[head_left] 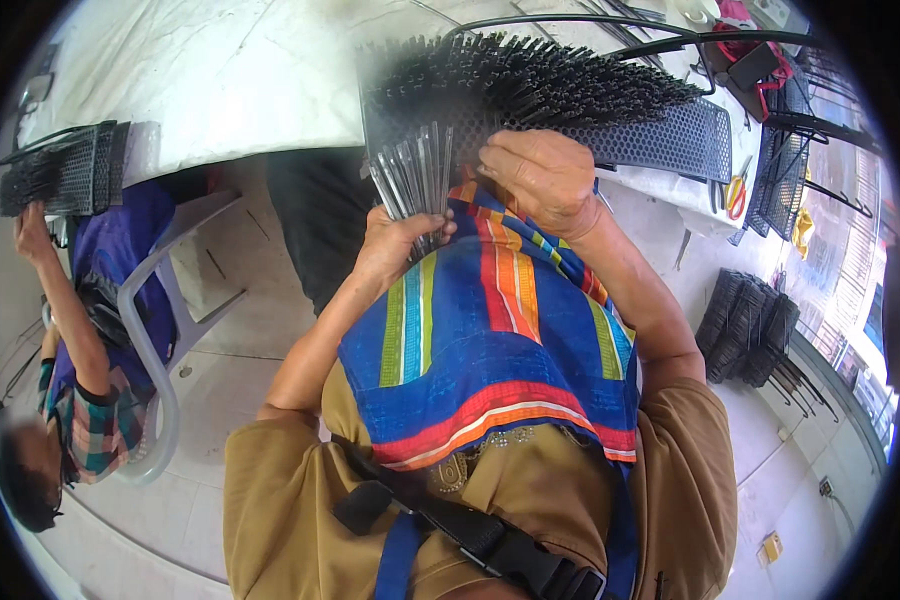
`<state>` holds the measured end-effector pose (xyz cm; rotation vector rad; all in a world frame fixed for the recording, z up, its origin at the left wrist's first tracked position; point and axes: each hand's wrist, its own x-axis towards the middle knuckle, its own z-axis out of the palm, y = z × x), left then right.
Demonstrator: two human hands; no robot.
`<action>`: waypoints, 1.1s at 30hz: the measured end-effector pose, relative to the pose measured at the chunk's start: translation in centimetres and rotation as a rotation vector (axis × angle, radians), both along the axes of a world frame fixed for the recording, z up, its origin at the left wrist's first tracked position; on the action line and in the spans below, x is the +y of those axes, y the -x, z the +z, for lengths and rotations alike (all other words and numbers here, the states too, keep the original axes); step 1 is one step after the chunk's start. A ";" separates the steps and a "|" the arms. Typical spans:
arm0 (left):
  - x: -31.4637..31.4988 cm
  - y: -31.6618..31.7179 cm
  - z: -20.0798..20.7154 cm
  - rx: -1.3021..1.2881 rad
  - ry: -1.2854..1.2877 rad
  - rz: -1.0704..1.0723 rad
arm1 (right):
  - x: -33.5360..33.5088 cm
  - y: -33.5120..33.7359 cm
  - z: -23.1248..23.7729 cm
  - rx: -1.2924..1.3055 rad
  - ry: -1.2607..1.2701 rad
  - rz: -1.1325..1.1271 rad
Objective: The person takes metal rods from a pile on the table and inserts them into the holes of a perforated plate by hand.
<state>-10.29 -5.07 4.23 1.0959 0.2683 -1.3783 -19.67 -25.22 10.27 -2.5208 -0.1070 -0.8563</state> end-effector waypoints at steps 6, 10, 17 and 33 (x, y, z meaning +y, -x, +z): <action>0.3 -0.2 -0.1 0.009 0.036 -0.035 | -1.9 -1.2 0.6 0.024 -0.144 -0.292; 0.1 -0.4 0.1 0.045 0.066 -0.016 | -2.3 -2.4 1.3 0.168 -0.220 -0.420; 0.3 -0.7 0.1 0.050 0.078 -0.064 | -2.6 -2.6 0.2 0.065 -0.041 -0.346; 1.4 -0.7 1.6 -0.017 0.095 -0.049 | 5.2 -1.6 -3.4 0.572 -1.579 -0.314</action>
